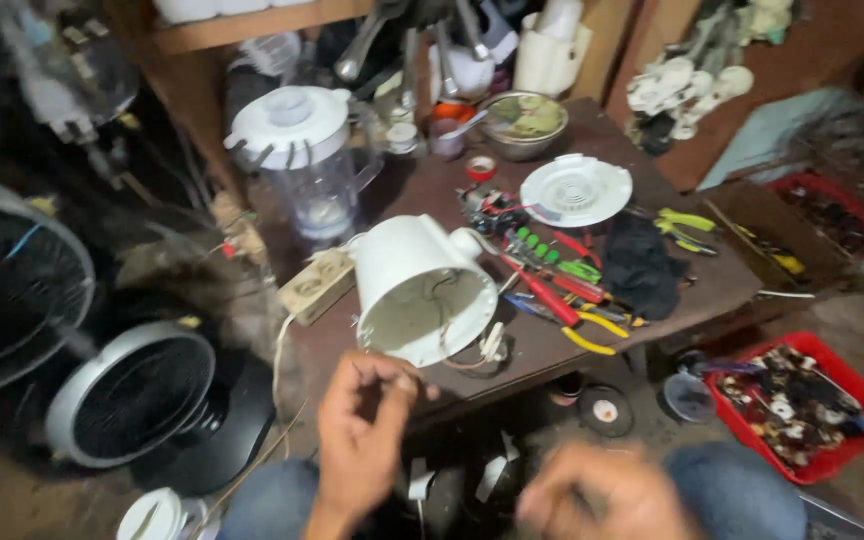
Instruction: The person works on a white plastic appliance housing, using a red screwdriver to remove screws and pry open the casing. They then use a blue pen-like tool and pliers to strip and cut wires inside the housing.
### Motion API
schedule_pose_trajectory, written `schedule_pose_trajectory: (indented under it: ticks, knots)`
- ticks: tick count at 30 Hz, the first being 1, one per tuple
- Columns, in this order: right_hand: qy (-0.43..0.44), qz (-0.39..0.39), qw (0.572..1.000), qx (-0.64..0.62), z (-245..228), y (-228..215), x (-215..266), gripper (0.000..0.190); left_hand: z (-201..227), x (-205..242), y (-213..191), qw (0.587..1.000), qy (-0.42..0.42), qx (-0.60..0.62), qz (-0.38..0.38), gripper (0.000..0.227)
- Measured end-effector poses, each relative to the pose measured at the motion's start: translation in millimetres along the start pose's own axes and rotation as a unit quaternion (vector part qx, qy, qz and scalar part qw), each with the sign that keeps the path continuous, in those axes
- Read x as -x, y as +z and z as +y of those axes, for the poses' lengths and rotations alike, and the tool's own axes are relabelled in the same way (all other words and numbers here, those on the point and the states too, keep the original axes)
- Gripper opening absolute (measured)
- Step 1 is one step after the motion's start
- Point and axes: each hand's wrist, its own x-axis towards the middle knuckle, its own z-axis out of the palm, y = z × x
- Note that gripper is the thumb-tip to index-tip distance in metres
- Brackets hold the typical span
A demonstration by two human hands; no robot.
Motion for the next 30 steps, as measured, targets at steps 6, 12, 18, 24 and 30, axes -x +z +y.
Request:
schedule_pose_trajectory:
  ticks: [6,12,18,24,30]
  knots:
    - [0.043,-0.039,0.886,0.460,72,-83,-119,0.047,-45,17,40,0.959,-0.178,0.219,0.039,0.007]
    - [0.226,-0.068,0.910,0.341,165,-114,-143,0.033,-117,37,76,0.909,-0.294,0.270,0.123,0.030]
    - [0.211,0.039,0.933,0.288,162,-121,-147,0.025,-125,34,146,0.919,-0.270,0.276,0.082,0.030]
    - [0.113,0.165,0.950,0.241,192,-156,-136,0.035,-104,-17,214,0.931,-0.181,0.318,-0.022,0.023]
    - [0.094,0.189,0.976,0.060,160,-150,-135,0.024,-128,-88,293,0.948,-0.196,0.250,0.014,0.013]
